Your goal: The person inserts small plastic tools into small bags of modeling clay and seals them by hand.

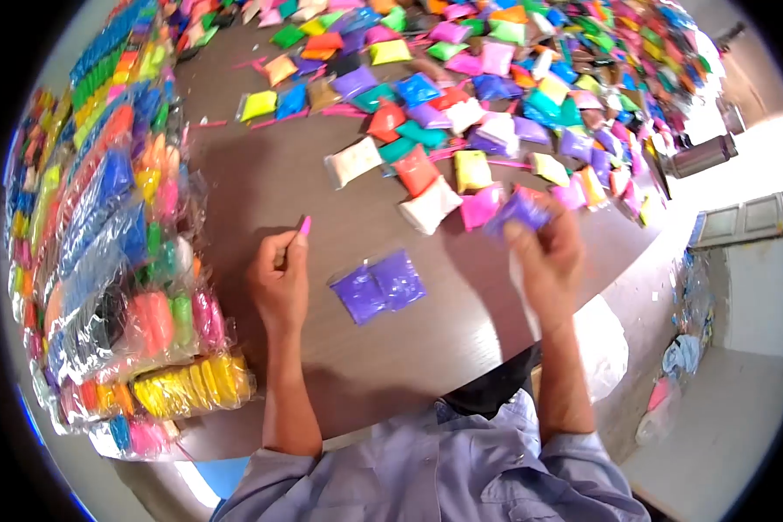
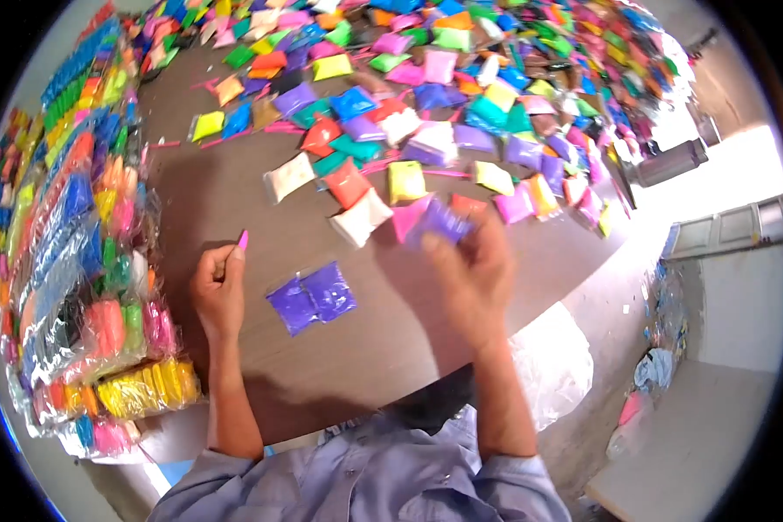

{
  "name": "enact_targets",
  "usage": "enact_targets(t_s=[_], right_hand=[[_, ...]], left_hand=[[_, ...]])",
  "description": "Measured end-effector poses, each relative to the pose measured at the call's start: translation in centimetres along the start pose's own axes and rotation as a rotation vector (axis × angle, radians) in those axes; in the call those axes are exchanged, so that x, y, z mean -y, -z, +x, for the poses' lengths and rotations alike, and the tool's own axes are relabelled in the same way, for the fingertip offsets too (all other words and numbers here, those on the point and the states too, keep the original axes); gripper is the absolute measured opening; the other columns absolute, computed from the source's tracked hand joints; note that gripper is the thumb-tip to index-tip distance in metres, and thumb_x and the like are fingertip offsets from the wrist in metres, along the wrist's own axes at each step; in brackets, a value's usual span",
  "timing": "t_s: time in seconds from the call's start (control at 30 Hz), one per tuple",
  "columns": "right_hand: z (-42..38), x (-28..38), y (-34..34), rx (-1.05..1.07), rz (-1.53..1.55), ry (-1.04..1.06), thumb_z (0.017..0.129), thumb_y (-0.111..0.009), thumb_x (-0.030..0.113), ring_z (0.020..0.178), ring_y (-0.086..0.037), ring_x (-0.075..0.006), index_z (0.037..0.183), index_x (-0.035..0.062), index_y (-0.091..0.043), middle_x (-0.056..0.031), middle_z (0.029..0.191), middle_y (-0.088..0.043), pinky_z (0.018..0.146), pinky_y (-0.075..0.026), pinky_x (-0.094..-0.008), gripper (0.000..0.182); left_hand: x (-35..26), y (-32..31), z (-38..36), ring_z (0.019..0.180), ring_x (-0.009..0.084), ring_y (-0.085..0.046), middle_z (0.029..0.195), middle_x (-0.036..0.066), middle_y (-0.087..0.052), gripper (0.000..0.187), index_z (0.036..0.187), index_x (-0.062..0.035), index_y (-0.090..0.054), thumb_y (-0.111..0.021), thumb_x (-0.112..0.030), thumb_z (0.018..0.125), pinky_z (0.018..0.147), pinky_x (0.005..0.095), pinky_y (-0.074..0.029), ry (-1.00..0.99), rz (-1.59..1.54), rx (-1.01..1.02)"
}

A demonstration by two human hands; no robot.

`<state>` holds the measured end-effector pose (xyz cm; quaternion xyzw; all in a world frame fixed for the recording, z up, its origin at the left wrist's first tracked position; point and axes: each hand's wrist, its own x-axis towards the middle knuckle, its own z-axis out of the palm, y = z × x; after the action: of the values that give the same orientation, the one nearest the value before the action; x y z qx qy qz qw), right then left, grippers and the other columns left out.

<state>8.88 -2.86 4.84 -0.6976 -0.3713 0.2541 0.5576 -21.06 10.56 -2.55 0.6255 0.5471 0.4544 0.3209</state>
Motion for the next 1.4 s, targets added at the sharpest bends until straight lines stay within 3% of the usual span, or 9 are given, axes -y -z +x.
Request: enact_targets(t_s=[0.17,0.4,0.57,0.67,0.83,1.0,1.1,1.23,1.4], right_hand=[[-7.4,-4.9,0.2,0.024,0.602,-0.116,0.102,-0.075,0.006,0.106,-0.068,-0.0117,0.132,-0.0021,-0.06,-0.0056,0.118,-0.071,0.093,-0.058,-0.0313,0.035],[-7.8,-5.2,0.7,-0.082,0.714,-0.082,0.105,-0.067,0.002,0.112,-0.067,-0.0142,0.144,-0.0036,-0.054,-0.0082,0.124,-0.07,0.101,-0.054,-0.0305,0.041],[-7.8,-7.3,0.8,-0.057,0.722,-0.109,0.104,-0.071,0.008,0.094,-0.064,-0.0067,0.132,-0.004,-0.066,-0.0014,0.108,-0.072,0.086,-0.053,-0.024,0.03],[-8.0,-8.8,0.8,-0.019,0.665,-0.024,0.105,-0.072,0.012,0.104,-0.07,-0.0125,0.127,-0.003,-0.068,-0.0102,0.117,-0.077,0.097,-0.057,-0.0315,0.026],[-8.3,-8.7,0.6,-0.031,0.717,-0.004,0.105,-0.073,0.01,0.101,-0.07,-0.0112,0.124,-0.0017,-0.071,-0.0072,0.113,-0.078,0.096,-0.056,-0.0291,0.022],[-8.4,-7.4,0.5,-0.084,0.845,0.082,0.101,-0.076,0.006,0.107,-0.065,-0.0102,0.125,-0.003,-0.072,-0.0026,0.116,-0.068,0.094,-0.052,-0.0254,0.025],[-8.8,-7.2,1.0,-0.1,0.719,0.092,0.1,-0.076,0.004,0.108,-0.063,-0.0119,0.124,-0.0017,-0.074,-0.0046,0.121,-0.065,0.094,-0.051,-0.0267,0.025],[-9.2,-6.8,0.5,-0.189,0.545,0.195,0.094,-0.077,-0.002,0.105,-0.064,-0.0151,0.123,-0.0005,-0.075,-0.0078,0.118,-0.064,0.091,-0.051,-0.0268,0.028],[-10.9,-6.3,2.2,-0.277,0.082,0.499,0.086,-0.071,-0.017,0.106,-0.068,-0.023,0.121,-0.0011,-0.074,-0.0132,0.126,-0.06,0.092,-0.057,-0.0335,0.039]], left_hand=[[0.1,0.4,0.2,0.073,0.0048,-0.056,0.08,-0.004,-0.065,0.014,0.1,-0.0004,-0.073,-0.074,-0.014,0.103,0.066,0.025,-0.048,-0.019,-0.011,0.027],[0.3,0.3,-0.2,0.081,0.0147,-0.067,0.089,0.007,-0.074,0.018,0.104,0.0014,-0.073,-0.075,-0.017,0.101,0.076,0.0325,-0.056,-0.221,0.14,-0.081],[-0.7,0.2,-1.0,0.079,0.0162,-0.067,0.087,0.007,-0.074,0.016,0.103,-0.0001,-0.073,-0.074,-0.016,0.102,0.075,0.034,-0.057,-0.216,0.149,-0.084],[-0.9,1.0,-1.7,0.077,0.0238,-0.07,0.088,0.01,-0.076,0.015,0.101,-0.0004,-0.073,-0.075,-0.015,0.1,0.073,0.0371,-0.057,-0.251,0.218,-0.101],[-1.3,2.3,-4.6,0.085,0.0395,-0.07,0.095,0.014,-0.074,0.008,0.099,-0.0041,-0.072,-0.076,-0.01,0.096,0.074,0.0468,-0.057,-0.452,0.667,-0.037],[-3.3,3.1,-7.4,0.096,0.0388,-0.069,0.104,0.014,-0.072,0.007,0.099,-0.0059,-0.071,-0.076,-0.011,0.096,0.08,0.0489,-0.056,-0.451,0.758,0.002],[-6.9,2.2,-8.8,0.084,0.0312,-0.07,0.094,0.01,-0.074,0.011,0.099,-0.0036,-0.072,-0.077,-0.013,0.098,0.074,0.0429,-0.056,-0.675,0.756,-0.094],[-9.7,-2.9,-12.7,0.065,0.0075,-0.058,0.074,-0.002,-0.061,0.025,0.097,-0.0077,-0.072,-0.065,-0.027,0.11,0.058,0.0264,-0.045,-0.025,-0.015,0.5],[-13.6,-10.9,-13.1,0.066,0.0061,-0.055,0.076,-0.003,-0.06,0.038,0.099,-0.0067,-0.075,-0.058,-0.038,0.113,0.057,0.0254,-0.043,0.4,-0.368,0.831]])
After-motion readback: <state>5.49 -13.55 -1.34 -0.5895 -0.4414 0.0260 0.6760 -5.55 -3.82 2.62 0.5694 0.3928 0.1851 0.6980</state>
